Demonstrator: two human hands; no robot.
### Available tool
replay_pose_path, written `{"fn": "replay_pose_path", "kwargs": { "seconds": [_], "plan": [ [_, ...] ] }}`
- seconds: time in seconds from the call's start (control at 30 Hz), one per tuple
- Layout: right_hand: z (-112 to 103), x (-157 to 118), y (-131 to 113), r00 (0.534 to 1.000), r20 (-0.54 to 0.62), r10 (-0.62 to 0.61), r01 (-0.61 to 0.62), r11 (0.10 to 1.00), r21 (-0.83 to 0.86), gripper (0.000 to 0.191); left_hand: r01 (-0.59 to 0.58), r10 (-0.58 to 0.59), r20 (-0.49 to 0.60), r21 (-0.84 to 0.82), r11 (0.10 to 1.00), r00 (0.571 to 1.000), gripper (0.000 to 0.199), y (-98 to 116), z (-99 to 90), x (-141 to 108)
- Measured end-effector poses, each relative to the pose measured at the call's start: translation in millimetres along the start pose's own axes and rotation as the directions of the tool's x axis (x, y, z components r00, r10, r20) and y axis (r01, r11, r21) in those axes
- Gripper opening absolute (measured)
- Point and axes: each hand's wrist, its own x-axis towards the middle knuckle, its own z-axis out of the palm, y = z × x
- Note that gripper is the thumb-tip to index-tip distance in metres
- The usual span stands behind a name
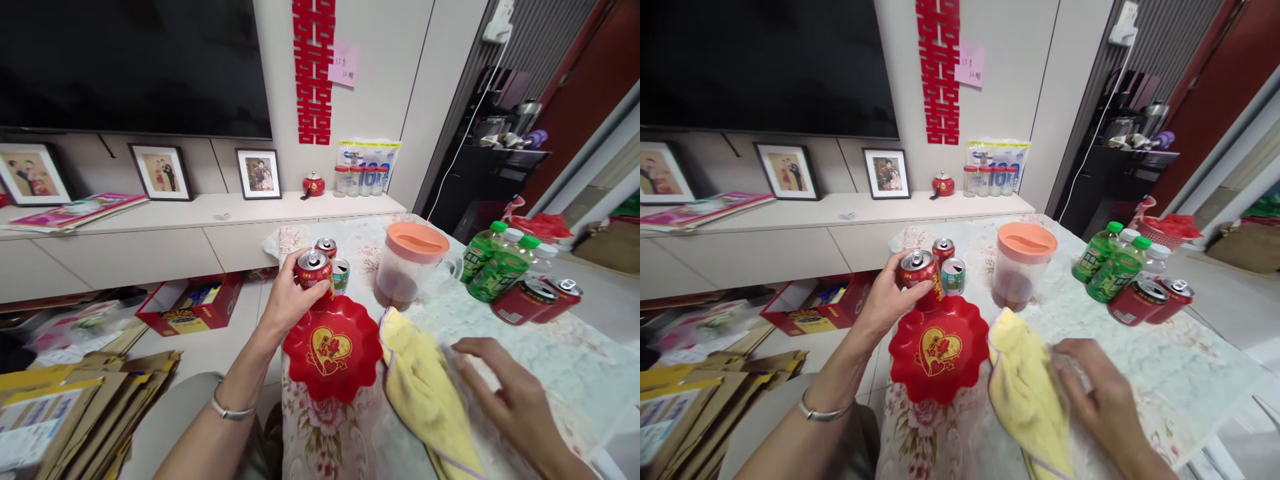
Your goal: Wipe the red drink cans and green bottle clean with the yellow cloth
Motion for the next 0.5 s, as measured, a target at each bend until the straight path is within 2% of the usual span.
{"fn": "replay_pose_path", "kwargs": {
  "seconds": [0.03, 0.07, 0.1, 0.17, 0.23, 0.33, 0.4, 0.5],
  "plan": [
    [5.4, -0.5, -22.5, 0.979, 0.063, -0.195, 0.194, 0.981, 0.02, 0.019, 0.008, -0.008, 0.012, -0.018, 1.0, 1.0, 0.06, -1.6, -0.2, -1.9],
    [11.8, -0.2, -43.4, 0.935, 0.137, -0.328, 0.326, 0.945, 0.036, 0.026, 0.014, -0.014, 0.019, -0.031, 0.999, 1.0, 0.059, -3.7, -0.4, -3.5],
    [19.2, 0.5, -61.6, 0.883, 0.199, -0.425, 0.425, 0.904, 0.048, 0.032, 0.021, -0.02, 0.022, -0.046, 0.999, 1.0, 0.059, -6.1, -0.4, -5.0],
    [36.2, 2.9, -86.3, 0.805, 0.306, -0.507, 0.519, 0.853, 0.049, 0.031, 0.038, -0.036, 0.022, -0.077, 0.996, 0.999, 0.061, -9.3, -0.1, -7.3],
    [54.1, 5.0, -94.7, 0.777, 0.371, -0.508, 0.547, 0.837, 0.001, 0.034, 0.058, -0.056, 0.021, -0.102, 0.993, 0.998, 0.062, -9.1, 0.7, -9.0],
    [75.1, 5.4, -86.2, 0.76, 0.447, -0.471, 0.547, 0.836, -0.049, 0.023, 0.09, -0.085, 0.044, -0.134, 0.987, 0.995, 0.063, -4.8, 2.7, -11.2],
    [81.7, 4.0, -76.3, 0.762, 0.462, -0.453, 0.545, 0.835, -0.08, 0.016, 0.101, -0.092, 0.068, -0.157, 0.982, 0.993, 0.064, -4.1, 4.6, -12.4],
    [80.0, 1.4, -64.7, 0.767, 0.47, -0.436, 0.547, 0.828, -0.126, 0.016, 0.096, -0.082, 0.087, -0.174, 0.98, 0.993, 0.066, -10.0, 8.3, -13.9]
  ]
}}
